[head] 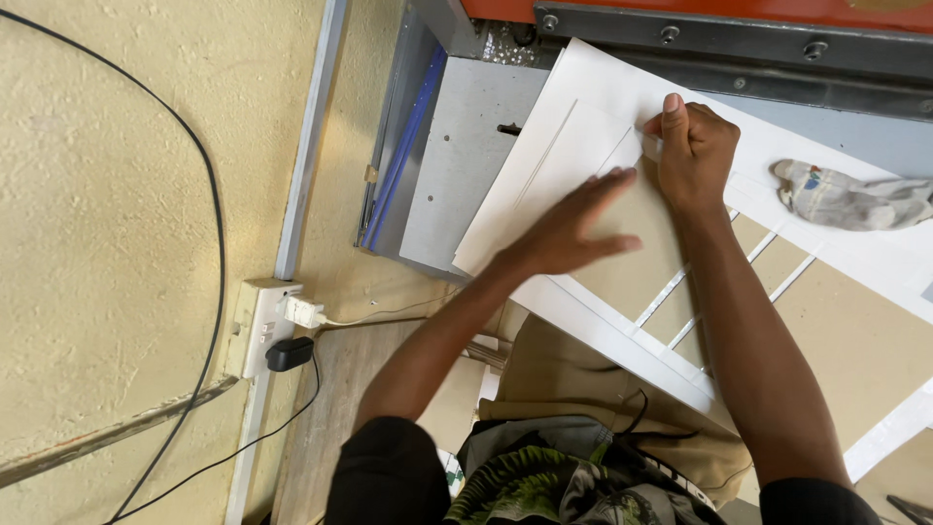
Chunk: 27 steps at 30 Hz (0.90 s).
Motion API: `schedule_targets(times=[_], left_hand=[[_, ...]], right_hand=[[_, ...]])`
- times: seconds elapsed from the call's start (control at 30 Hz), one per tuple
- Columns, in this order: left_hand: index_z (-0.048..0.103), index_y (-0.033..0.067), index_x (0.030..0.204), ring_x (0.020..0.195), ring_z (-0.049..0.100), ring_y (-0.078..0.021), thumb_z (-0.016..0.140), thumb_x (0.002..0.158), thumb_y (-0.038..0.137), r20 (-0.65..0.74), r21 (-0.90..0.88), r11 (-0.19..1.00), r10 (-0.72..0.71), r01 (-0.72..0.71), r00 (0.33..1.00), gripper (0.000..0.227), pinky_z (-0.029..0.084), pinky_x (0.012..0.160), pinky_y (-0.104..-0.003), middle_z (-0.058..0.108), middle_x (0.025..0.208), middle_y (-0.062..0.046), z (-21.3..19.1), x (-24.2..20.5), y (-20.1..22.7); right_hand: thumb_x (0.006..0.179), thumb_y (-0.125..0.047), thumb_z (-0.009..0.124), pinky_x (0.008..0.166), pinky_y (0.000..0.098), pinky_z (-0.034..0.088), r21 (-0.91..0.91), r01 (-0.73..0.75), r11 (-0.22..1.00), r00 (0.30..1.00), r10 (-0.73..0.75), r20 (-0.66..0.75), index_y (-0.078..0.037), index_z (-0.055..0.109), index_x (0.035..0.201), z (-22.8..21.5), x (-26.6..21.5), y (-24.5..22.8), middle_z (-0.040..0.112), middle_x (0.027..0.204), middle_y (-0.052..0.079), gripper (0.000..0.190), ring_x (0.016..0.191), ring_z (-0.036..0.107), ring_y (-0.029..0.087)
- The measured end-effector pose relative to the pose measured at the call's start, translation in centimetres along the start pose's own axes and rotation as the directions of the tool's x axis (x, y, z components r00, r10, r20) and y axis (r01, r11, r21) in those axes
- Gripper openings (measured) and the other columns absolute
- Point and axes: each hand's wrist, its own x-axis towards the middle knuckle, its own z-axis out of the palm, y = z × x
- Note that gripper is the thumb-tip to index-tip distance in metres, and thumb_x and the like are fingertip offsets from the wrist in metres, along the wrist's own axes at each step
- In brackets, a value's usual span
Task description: The person wipes the surface of a white paper sheet with a cloth, then folds the paper along pre-scored lines. They repeat this process with multiple sheets, wiping and folding each one before stacking them on the work surface.
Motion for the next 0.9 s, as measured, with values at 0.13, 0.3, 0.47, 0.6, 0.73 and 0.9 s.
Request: schedule_targets(times=[0.13, 0.3, 0.47, 0.6, 0.73, 0.9], left_hand=[[0.004, -0.0026, 0.172, 0.174, 0.010, -0.0379, 0.045, 0.105, 0.080, -0.030, 0.451, 0.876, 0.205, -0.169, 0.978, 0.114, 0.013, 0.146, -0.052, 0.009, 0.183, -0.021, 1.4, -2.6, -4.2], [0.009, -0.0083, 0.169, 0.171, 0.019, -0.0408, 0.054, 0.102, 0.075, -0.112, 0.435, 0.894, 0.168, -0.104, 0.979, 0.116, 0.018, 0.145, -0.052, 0.019, 0.180, -0.026, 3.2, -6.0, -0.2], [0.022, -0.0108, 0.166, 0.168, 0.024, -0.0460, 0.044, 0.103, 0.073, -0.222, 0.409, 0.912, 0.131, -0.030, 0.966, 0.107, 0.023, 0.142, -0.056, 0.023, 0.176, -0.031, 5.4, -8.9, 1.7], [0.023, -0.0092, 0.167, 0.168, 0.023, -0.0410, 0.052, 0.096, 0.078, -0.302, 0.356, 0.933, 0.070, 0.044, 0.951, 0.116, 0.022, 0.141, -0.055, 0.025, 0.177, -0.028, 6.9, -10.3, 2.4], [0.034, -0.0108, 0.162, 0.163, 0.034, -0.0441, 0.058, 0.097, 0.069, -0.364, 0.319, 0.947, 0.082, 0.041, 0.928, 0.106, 0.029, 0.137, -0.058, 0.038, 0.170, -0.030, 7.1, -10.9, 2.7], [0.040, -0.0126, 0.157, 0.157, 0.043, -0.0462, 0.061, 0.097, 0.063, -0.372, 0.307, 0.951, 0.079, 0.043, 0.925, 0.099, 0.036, 0.133, -0.058, 0.046, 0.164, -0.032, 5.8, -11.9, 4.1]], right_hand=[[0.131, -0.031, 0.051, 0.071, 0.0385, 0.047, 0.010, 0.024, 1.000, 1.000, -0.024, -0.014, 0.002, 0.081, 0.090, 0.1, 0.3, 0.3, 0.074, 0.082, 0.012, 0.061, 0.076, 0.067, 0.022], [0.130, -0.029, 0.050, 0.070, 0.0381, 0.047, -0.027, 0.012, 1.000, 1.000, -0.013, -0.025, 0.001, 0.080, 0.087, 0.1, 0.4, 0.5, 0.073, 0.080, 0.010, 0.060, 0.074, 0.066, 0.021], [0.131, -0.030, 0.051, 0.070, 0.0373, 0.047, -0.038, 0.020, 0.999, 0.999, -0.022, -0.032, 0.001, 0.080, 0.086, 0.2, 0.3, 1.0, 0.073, 0.079, 0.010, 0.062, 0.073, 0.066, 0.021], [0.133, -0.025, 0.052, 0.069, 0.0384, 0.046, 0.007, 0.051, 0.999, 0.998, -0.051, -0.022, 0.004, 0.079, 0.088, 0.1, 0.1, 0.7, 0.073, 0.081, 0.013, 0.061, 0.074, 0.067, 0.022], [0.133, -0.011, 0.059, 0.067, 0.0390, 0.056, -0.062, 0.112, 0.992, 0.978, -0.121, -0.170, 0.004, 0.081, 0.096, -0.9, 0.1, 2.8, 0.077, 0.088, 0.018, 0.045, 0.075, 0.072, 0.025], [0.116, 0.000, 0.091, 0.082, 0.0435, 0.054, -0.507, -0.028, 0.861, 0.998, 0.052, 0.032, 0.006, 0.073, 0.133, -14.1, -5.2, 6.2, 0.065, 0.127, 0.028, 0.026, 0.108, 0.066, 0.038]])
